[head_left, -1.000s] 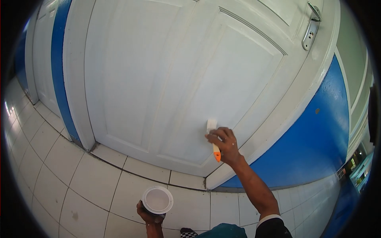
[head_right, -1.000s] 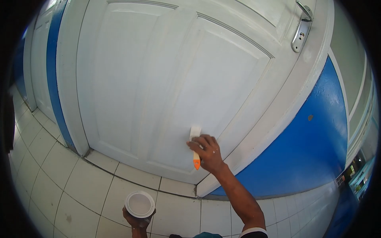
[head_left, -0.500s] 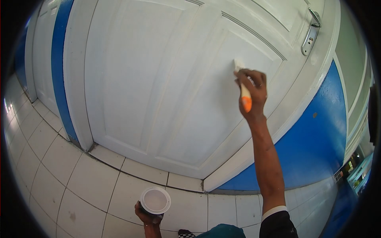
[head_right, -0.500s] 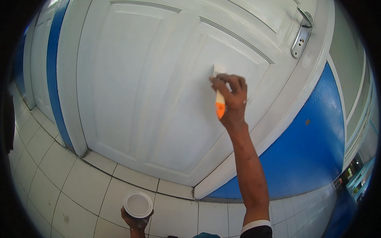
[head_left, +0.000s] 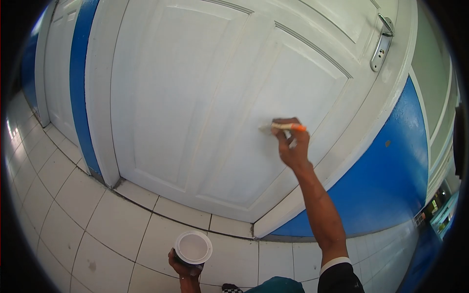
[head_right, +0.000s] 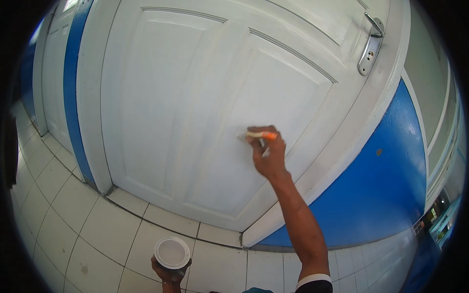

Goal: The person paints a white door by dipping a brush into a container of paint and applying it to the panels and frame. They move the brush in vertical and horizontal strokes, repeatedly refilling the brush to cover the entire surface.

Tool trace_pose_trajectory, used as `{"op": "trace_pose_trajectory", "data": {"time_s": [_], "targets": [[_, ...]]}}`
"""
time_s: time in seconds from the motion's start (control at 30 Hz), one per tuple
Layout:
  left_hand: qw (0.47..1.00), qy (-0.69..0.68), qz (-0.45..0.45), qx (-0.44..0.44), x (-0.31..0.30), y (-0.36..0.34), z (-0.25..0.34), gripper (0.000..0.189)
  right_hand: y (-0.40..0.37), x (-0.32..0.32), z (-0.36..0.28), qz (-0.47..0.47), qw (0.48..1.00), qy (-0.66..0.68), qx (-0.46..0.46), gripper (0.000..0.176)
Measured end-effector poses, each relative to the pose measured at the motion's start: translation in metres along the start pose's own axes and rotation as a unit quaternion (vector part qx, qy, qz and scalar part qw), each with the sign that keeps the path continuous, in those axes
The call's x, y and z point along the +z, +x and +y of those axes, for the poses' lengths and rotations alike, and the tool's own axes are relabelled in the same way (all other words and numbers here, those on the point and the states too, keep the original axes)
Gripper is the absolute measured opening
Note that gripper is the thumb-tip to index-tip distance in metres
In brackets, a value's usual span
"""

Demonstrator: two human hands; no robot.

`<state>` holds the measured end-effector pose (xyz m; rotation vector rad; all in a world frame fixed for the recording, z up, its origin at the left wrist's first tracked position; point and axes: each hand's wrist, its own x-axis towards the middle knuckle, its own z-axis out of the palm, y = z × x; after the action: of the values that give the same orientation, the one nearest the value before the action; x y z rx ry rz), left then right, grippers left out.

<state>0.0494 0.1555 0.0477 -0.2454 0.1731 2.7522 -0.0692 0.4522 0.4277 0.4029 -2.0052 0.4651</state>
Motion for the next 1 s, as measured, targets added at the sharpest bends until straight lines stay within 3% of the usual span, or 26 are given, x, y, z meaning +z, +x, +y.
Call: {"op": "trace_pose_trajectory", "data": {"time_s": [0.07, 0.1, 0.17, 0.27, 0.4, 0.53, 0.63, 0.7, 0.73, 0.8, 0.87, 0.93, 1.0], "targets": [[1.0, 0.003, 0.008, 0.0, -0.005, 0.0, -0.001, 0.072, 0.046, -0.021, 0.0, 0.016, 0.998, -0.052, 0.043, 0.016], [1.0, 0.004, 0.012, 0.0, -0.006, 0.0, -0.002, 0.072, 0.065, -0.029, -0.004, 0.058, 0.997, -0.052, 0.015, 0.016], [1.0, 0.005, 0.014, 0.0, -0.006, 0.002, -0.002, 0.071, 0.098, -0.039, -0.008, 0.134, 0.989, -0.019, -0.063, 0.017], [1.0, -0.002, 0.019, -0.012, -0.001, 0.001, -0.005, 0.072, 0.111, -0.047, -0.024, 0.143, 0.941, -0.205, -0.229, 0.027], [1.0, 0.013, -0.02, -0.011, -0.017, 0.006, -0.005, 0.074, 0.039, -0.021, -0.013, -0.006, 0.945, -0.241, -0.221, 0.042], [1.0, -0.005, -0.003, -0.016, -0.014, 0.002, -0.003, 0.076, -0.054, 0.011, -0.011, -0.186, 0.957, -0.154, -0.162, 0.041], [1.0, -0.002, 0.012, -0.008, -0.011, 0.001, -0.002, 0.075, -0.039, 0.011, -0.014, -0.172, 0.978, -0.068, -0.1, 0.037], [1.0, 0.002, 0.025, -0.007, -0.006, 0.002, -0.002, 0.075, 0.007, 0.0, -0.009, -0.071, 0.988, -0.046, -0.128, 0.033], [1.0, -0.007, 0.019, -0.011, -0.005, 0.001, -0.002, 0.074, 0.032, -0.005, -0.012, -0.016, 0.996, -0.019, -0.085, 0.032], [0.999, -0.026, 0.006, -0.018, -0.001, 0.0, -0.001, 0.074, 0.081, -0.021, -0.015, 0.065, 0.991, -0.034, -0.109, 0.028], [1.0, -0.017, -0.002, -0.014, -0.005, 0.003, -0.002, 0.074, 0.112, -0.03, -0.017, 0.128, 0.964, -0.115, -0.202, 0.028], [1.0, -0.017, -0.005, -0.018, -0.008, 0.003, -0.003, 0.074, 0.112, -0.026, -0.024, 0.132, 0.943, -0.188, -0.242, 0.037], [0.999, -0.029, -0.005, -0.025, -0.007, 0.003, -0.003, 0.075, 0.08, -0.012, -0.018, 0.042, 0.947, -0.207, -0.243, 0.049]]}}
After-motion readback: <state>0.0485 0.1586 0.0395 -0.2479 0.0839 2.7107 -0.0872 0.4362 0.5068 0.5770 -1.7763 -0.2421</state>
